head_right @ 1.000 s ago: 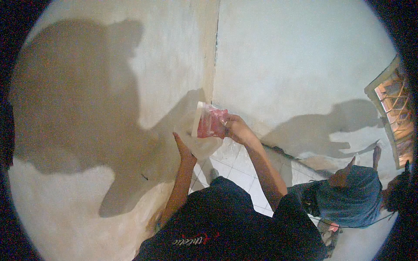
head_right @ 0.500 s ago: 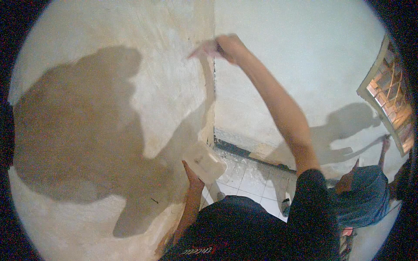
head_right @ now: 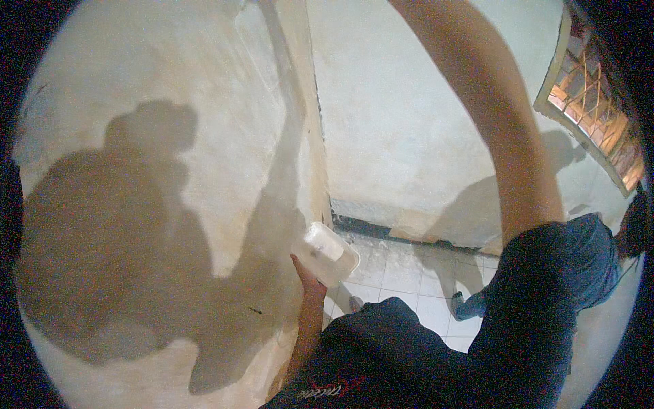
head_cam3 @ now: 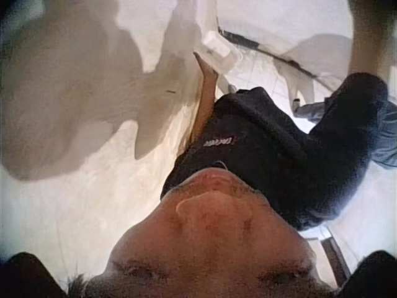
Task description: The person applies putty to a wall using a spatula, dipping it into a container and smoothing the material over damaged areas of the wall surface.
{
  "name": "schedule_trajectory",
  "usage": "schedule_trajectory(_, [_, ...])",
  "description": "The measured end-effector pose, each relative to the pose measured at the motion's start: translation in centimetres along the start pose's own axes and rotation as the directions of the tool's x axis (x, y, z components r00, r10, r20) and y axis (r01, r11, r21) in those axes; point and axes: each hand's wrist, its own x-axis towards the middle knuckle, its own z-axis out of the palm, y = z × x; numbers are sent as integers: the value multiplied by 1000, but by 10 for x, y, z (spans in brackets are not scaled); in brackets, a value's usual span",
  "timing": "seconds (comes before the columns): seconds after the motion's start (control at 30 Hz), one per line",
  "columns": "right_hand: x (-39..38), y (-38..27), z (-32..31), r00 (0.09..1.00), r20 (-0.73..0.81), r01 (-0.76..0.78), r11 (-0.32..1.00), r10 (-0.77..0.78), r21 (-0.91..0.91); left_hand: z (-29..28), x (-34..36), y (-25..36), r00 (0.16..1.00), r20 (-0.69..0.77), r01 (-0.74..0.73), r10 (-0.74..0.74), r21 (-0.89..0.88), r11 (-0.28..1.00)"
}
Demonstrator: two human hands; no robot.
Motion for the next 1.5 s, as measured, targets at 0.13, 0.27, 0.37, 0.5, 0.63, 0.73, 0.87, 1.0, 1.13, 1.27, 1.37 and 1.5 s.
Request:
schedule_trajectory(0.13, [-57, 116, -3, 959, 206, 268, 386, -195, -883, 5, -26, 10, 997, -42, -57, 62, 110, 992])
schedule_trajectory(0.27, [-149, 182, 120, 952, -290, -189, 933, 98, -308, -51, -46, 27, 995, -87, -52, 53, 4, 999])
schedule_trajectory(0.37, [-131, 226, 119, 936, -322, -227, 946, 145, -232, -39, -49, 22, 998, -18, -66, 66, -4, 998])
schedule_trajectory(0.5, [-100, 213, 105, 969, -235, -78, 997, 76, 2, -15, -70, 18, 995, -21, -98, 99, 56, 994])
schedule_trajectory(0.63, [-92, 122, 123, 991, -107, -54, 981, 75, 188, -52, -76, 19, 983, -41, -173, 179, 114, 978])
schedule_trajectory(0.73, [-77, 60, 113, 968, -203, -101, 972, 145, 214, -62, -70, 6, 995, -6, -97, 97, -30, 995])
schedule_trajectory(0.87, [-66, -19, 96, 992, -96, -69, 995, 76, 76, -52, -83, 1, 996, 34, -80, 80, -10, 997])
schedule_trajectory(1.0, [-37, -80, 73, 1000, -5, -8, 984, 9, 177, -37, -88, -6, 996, 6, -93, 93, 54, 994])
schedule_trajectory(1.13, [-61, -111, 71, 983, -162, 100, 988, -81, 114, -46, -100, 5, 990, 23, -140, 139, 39, 989])
schedule_trajectory(1.27, [-75, -76, 45, 970, -241, 109, 953, -40, 281, -47, -107, 10, 994, 36, -101, 102, -35, 994])
schedule_trajectory(1.37, [-98, -35, 71, 840, -425, 348, 936, -337, -56, -45, -116, 12, 987, 12, -162, 162, -5, 987])
schedule_trajectory(1.5, [-133, -9, 142, 308, -391, 640, 493, -868, -590, -24, -125, 19, 959, 31, -281, 282, 231, 931])
